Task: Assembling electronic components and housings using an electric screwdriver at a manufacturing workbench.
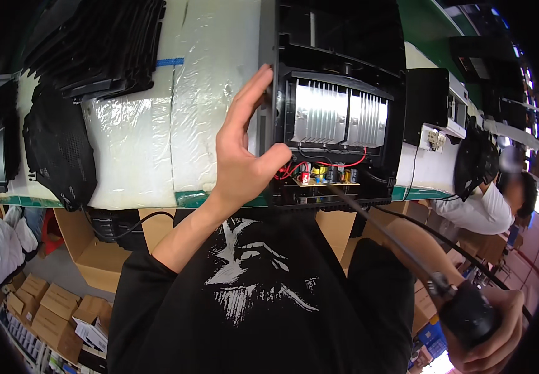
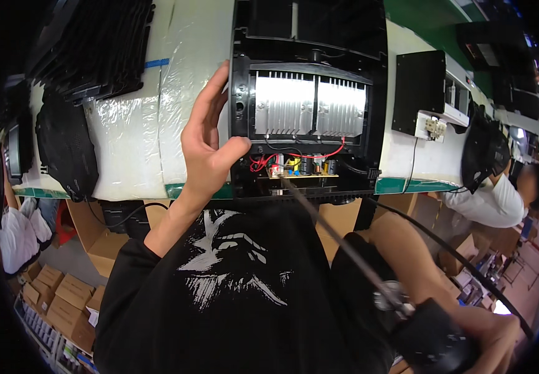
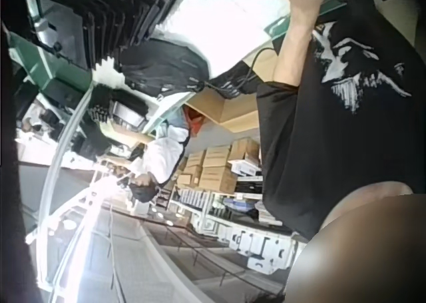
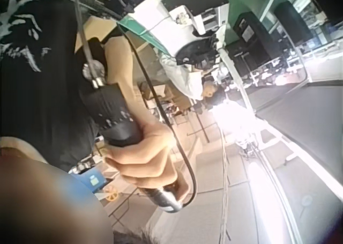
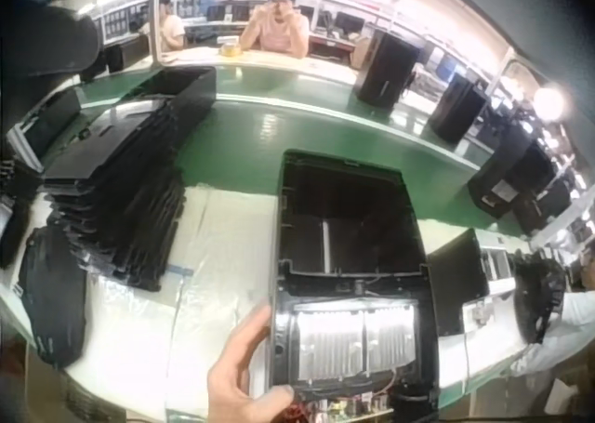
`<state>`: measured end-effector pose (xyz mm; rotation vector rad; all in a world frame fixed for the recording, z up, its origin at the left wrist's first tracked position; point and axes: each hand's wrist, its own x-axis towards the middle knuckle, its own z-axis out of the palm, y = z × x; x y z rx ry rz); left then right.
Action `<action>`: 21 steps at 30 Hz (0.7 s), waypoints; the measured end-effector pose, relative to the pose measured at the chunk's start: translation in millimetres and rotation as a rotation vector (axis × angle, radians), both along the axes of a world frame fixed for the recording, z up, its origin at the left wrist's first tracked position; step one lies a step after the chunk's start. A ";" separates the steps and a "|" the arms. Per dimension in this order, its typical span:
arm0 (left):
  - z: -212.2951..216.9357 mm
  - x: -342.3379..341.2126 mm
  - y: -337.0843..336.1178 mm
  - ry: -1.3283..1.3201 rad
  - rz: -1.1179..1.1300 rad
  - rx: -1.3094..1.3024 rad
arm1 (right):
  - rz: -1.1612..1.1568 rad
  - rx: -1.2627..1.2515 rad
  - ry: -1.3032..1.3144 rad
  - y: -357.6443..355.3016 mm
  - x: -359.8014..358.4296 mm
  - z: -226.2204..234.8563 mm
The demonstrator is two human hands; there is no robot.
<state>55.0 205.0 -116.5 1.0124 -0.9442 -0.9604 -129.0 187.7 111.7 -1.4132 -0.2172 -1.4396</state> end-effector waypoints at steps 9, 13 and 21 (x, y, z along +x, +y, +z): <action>-5.1 5.8 2.6 -0.169 0.004 -0.016 | -0.239 0.098 0.115 24.1 49.5 -66.9; -3.1 -0.5 -1.1 -0.104 0.064 -0.052 | -0.227 0.108 0.413 34.1 40.4 -68.5; -4.9 3.6 0.1 -0.179 -0.024 -0.071 | -0.223 0.058 0.347 35.1 46.4 -84.9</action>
